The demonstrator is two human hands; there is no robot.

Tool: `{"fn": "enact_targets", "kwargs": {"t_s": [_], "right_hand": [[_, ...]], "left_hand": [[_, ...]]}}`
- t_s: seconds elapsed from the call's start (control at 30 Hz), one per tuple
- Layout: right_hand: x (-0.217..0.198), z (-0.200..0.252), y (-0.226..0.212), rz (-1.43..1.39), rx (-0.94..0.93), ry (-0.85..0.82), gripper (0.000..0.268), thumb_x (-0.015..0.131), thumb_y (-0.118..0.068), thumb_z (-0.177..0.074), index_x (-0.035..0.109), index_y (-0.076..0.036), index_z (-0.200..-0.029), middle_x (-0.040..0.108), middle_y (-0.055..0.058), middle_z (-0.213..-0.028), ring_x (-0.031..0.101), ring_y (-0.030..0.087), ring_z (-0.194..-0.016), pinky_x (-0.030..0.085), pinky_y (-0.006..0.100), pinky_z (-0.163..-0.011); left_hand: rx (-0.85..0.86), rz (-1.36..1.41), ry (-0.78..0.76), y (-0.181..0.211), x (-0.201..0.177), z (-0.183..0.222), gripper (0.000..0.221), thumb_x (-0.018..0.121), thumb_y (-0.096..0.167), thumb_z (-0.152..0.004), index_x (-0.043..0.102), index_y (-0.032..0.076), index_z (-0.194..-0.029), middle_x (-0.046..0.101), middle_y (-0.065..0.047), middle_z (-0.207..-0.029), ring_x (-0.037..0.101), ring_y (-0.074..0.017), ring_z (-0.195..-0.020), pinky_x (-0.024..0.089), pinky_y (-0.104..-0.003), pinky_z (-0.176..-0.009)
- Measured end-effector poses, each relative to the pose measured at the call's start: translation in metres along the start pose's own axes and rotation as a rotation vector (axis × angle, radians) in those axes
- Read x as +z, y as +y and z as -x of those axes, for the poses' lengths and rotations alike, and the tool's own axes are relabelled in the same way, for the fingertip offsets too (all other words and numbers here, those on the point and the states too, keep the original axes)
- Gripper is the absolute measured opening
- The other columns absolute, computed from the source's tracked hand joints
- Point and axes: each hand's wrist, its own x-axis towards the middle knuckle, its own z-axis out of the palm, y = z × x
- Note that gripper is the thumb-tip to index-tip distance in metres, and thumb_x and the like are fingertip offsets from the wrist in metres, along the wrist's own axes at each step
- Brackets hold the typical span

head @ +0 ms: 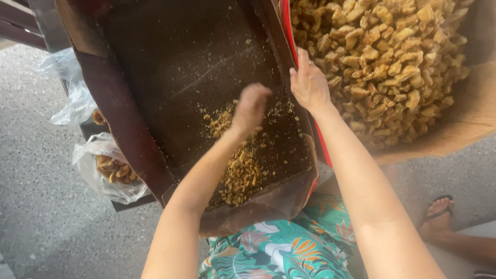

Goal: The person sits on the floor and sorts walnut pieces from a tray on their lap, separating larger pieces from smaller crumbs. They transfer the sorted pieces into a plastic bag and place it aside.

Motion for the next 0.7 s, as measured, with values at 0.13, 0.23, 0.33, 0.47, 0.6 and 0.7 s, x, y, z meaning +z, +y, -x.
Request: {"fn": "enact_targets", "kwargs": {"t_s": [0.13, 0.23, 0.33, 0.47, 0.6, 0.7], "right_hand": [[0.000, 0.002, 0.005, -0.052, -0.024, 0.003, 0.049, 0.056, -0.013, -0.104, 0.036, -0.007, -0.148, 0.069, 0.030, -0.115, 0.066, 0.051, -0.100, 0.053, 0.058, -0.086], [0.000, 0.000, 0.006, -0.043, -0.013, -0.011, 0.049, 0.056, -0.013, -0.105, 0.036, -0.007, -0.149, 0.069, 0.031, -0.112, 0.067, 0.051, -0.100, 0.053, 0.058, -0.087], [0.000, -0.001, 0.009, -0.016, -0.017, -0.002, 0.051, 0.057, -0.013, -0.104, 0.034, -0.005, -0.149, 0.069, 0.032, -0.110, 0.067, 0.052, -0.098, 0.053, 0.058, -0.085], [0.006, -0.002, 0.015, 0.003, -0.042, 0.018, 0.054, 0.059, -0.013, -0.102, 0.034, -0.004, -0.149, 0.069, 0.032, -0.108, 0.067, 0.052, -0.096, 0.054, 0.058, -0.084], [0.014, -0.002, 0.024, 0.012, -0.044, 0.006, 0.052, 0.058, -0.013, -0.105, 0.033, -0.004, -0.150, 0.070, 0.032, -0.108, 0.068, 0.052, -0.095, 0.054, 0.059, -0.084], [0.016, -0.002, 0.025, 0.030, -0.057, 0.027, 0.049, 0.058, -0.013, -0.107, 0.034, -0.005, -0.149, 0.070, 0.031, -0.110, 0.070, 0.050, -0.097, 0.056, 0.058, -0.085]], "left_hand": [[-0.205, -0.050, 0.022, -0.013, 0.000, -0.033, 0.023, 0.055, 0.011, -0.106, 0.068, 0.005, -0.123, 0.066, -0.016, -0.133, 0.059, -0.0301, -0.133, 0.047, -0.045, -0.117], [-0.052, -0.236, -0.081, 0.005, 0.025, -0.040, 0.024, 0.060, 0.016, -0.101, 0.068, 0.001, -0.119, 0.065, -0.019, -0.129, 0.055, -0.0348, -0.132, 0.039, -0.050, -0.117], [0.013, -0.287, -0.063, 0.036, 0.061, -0.024, 0.027, 0.062, 0.017, -0.100, 0.064, -0.004, -0.118, 0.063, -0.022, -0.127, 0.052, -0.0355, -0.133, 0.034, -0.051, -0.120], [0.090, -0.119, -0.244, 0.042, 0.054, 0.017, 0.019, 0.061, 0.004, -0.098, 0.066, 0.003, -0.116, 0.066, -0.016, -0.128, 0.055, -0.0288, -0.138, 0.036, -0.047, -0.126], [-0.194, 0.053, 0.141, 0.014, -0.003, 0.031, 0.037, 0.060, 0.000, -0.099, 0.064, 0.009, -0.134, 0.064, -0.011, -0.133, 0.055, -0.0273, -0.132, 0.046, -0.042, -0.119], [-0.145, -0.364, 0.089, 0.023, -0.038, 0.052, 0.012, 0.072, 0.010, -0.103, 0.071, 0.014, -0.115, 0.066, -0.005, -0.121, 0.057, -0.0257, -0.123, 0.047, -0.042, -0.107]]}}
